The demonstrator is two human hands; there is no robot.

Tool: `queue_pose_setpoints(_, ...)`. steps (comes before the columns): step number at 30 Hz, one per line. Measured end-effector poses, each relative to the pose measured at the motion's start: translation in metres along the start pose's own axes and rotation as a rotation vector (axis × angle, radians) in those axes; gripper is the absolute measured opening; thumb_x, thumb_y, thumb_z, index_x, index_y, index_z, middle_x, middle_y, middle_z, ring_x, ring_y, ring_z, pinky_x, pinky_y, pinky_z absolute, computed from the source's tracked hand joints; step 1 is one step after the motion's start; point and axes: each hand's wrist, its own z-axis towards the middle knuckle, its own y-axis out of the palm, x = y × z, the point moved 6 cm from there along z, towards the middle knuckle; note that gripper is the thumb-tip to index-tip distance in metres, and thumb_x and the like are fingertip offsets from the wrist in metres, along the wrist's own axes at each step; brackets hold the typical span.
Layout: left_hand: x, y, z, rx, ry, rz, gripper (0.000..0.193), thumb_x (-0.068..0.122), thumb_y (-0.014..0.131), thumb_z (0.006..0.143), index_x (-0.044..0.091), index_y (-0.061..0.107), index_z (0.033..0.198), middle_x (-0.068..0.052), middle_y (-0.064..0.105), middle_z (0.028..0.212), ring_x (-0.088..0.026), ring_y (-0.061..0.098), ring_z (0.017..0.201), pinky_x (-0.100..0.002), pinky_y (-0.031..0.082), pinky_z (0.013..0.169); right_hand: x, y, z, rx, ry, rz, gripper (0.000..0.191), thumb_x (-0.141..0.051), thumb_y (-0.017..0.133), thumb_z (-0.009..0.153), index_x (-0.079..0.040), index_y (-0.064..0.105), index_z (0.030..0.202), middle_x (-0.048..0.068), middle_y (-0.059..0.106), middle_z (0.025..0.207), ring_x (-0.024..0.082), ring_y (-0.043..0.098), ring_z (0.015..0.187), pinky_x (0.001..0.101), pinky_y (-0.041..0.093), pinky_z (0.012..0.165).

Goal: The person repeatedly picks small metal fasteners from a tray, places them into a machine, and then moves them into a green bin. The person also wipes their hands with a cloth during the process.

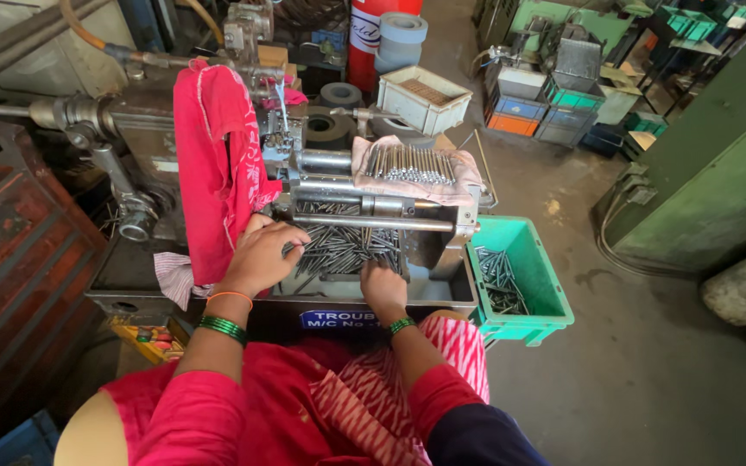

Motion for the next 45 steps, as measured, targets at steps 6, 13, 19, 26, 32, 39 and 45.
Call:
queue_pose_setpoints(6, 0.003, 0.002, 0.001, 0.016, -0.013, 0.019, 0.019, 0.017, 0.074, 0.079, 0.022, 0.077, 0.097, 0.005, 0.076, 0.096, -0.027, 0.059, 0.104, -0.039, 0.047, 0.093, 0.004, 0.002, 0.002, -0.020, 0.012, 0.001, 0.038, -0.038, 0.046, 0.103, -0.010, 0.071, 0.092, 0.017, 0.074, 0.100, 0.043, 0.072, 0.078, 0.0536, 0.059, 0.070)
queue_pose_setpoints(13, 0.005, 0.012, 0.006, -0.005, -0.080, 0.061, 0.017, 0.022, 0.072, 0.081, 0.024, 0.076, 0.098, 0.006, 0.074, 0.099, -0.027, 0.057, 0.108, -0.042, 0.047, 0.090, 0.015, 0.008, 0.007, -0.036, 0.007, 0.005, 0.040, -0.039, 0.045, 0.102, -0.009, 0.070, 0.096, 0.020, 0.073, 0.099, 0.044, 0.072, 0.078, 0.0553, 0.058, 0.070)
queue_pose_setpoints(19, 0.030, 0.057, -0.012, -0.175, -0.329, 0.266, 0.015, 0.034, 0.063, 0.091, 0.026, 0.075, 0.094, 0.002, 0.069, 0.106, -0.027, 0.053, 0.117, -0.060, 0.036, 0.087, 0.030, 0.005, 0.013, -0.052, 0.025, 0.031, 0.040, -0.038, 0.043, 0.104, -0.009, 0.070, 0.097, 0.019, 0.073, 0.102, 0.044, 0.072, 0.078, 0.0555, 0.058, 0.072)
queue_pose_setpoints(26, 0.059, 0.066, -0.070, -0.178, -0.343, 0.835, 0.044, 0.047, 0.067, 0.082, 0.013, 0.069, 0.110, -0.008, 0.064, 0.112, -0.029, 0.054, 0.114, -0.063, 0.035, 0.102, 0.030, 0.006, 0.028, 0.002, 0.014, 0.073, 0.038, -0.036, 0.045, 0.104, -0.008, 0.069, 0.100, 0.017, 0.071, 0.109, 0.043, 0.072, 0.078, 0.0548, 0.058, 0.067)
queue_pose_setpoints(32, 0.045, 0.048, -0.086, -0.275, -0.438, 0.839, 0.048, 0.049, 0.070, 0.081, 0.012, 0.068, 0.111, -0.010, 0.062, 0.118, -0.030, 0.051, 0.121, -0.053, 0.037, 0.102, 0.017, 0.017, 0.035, -0.021, 0.027, 0.064, 0.038, -0.038, 0.045, 0.103, -0.009, 0.069, 0.103, 0.018, 0.071, 0.111, 0.043, 0.072, 0.079, 0.0547, 0.058, 0.070)
queue_pose_setpoints(39, 0.025, 0.042, -0.093, -0.213, -0.411, 0.804, 0.024, 0.029, 0.065, 0.084, 0.016, 0.070, 0.104, -0.009, 0.063, 0.113, -0.029, 0.051, 0.119, -0.046, 0.039, 0.094, 0.010, 0.022, 0.035, -0.065, 0.074, 0.045, 0.039, -0.039, 0.045, 0.104, -0.010, 0.071, 0.100, 0.018, 0.072, 0.109, 0.043, 0.072, 0.082, 0.0549, 0.057, 0.073)
queue_pose_setpoints(45, 0.018, 0.048, -0.091, -0.213, -0.369, 0.826, 0.019, 0.023, 0.061, 0.085, 0.017, 0.070, 0.100, -0.008, 0.064, 0.109, -0.028, 0.053, 0.114, -0.044, 0.040, 0.094, 0.006, 0.021, 0.034, -0.015, 0.041, 0.057, 0.038, -0.038, 0.045, 0.103, -0.010, 0.070, 0.099, 0.017, 0.072, 0.108, 0.043, 0.072, 0.080, 0.0543, 0.058, 0.071)
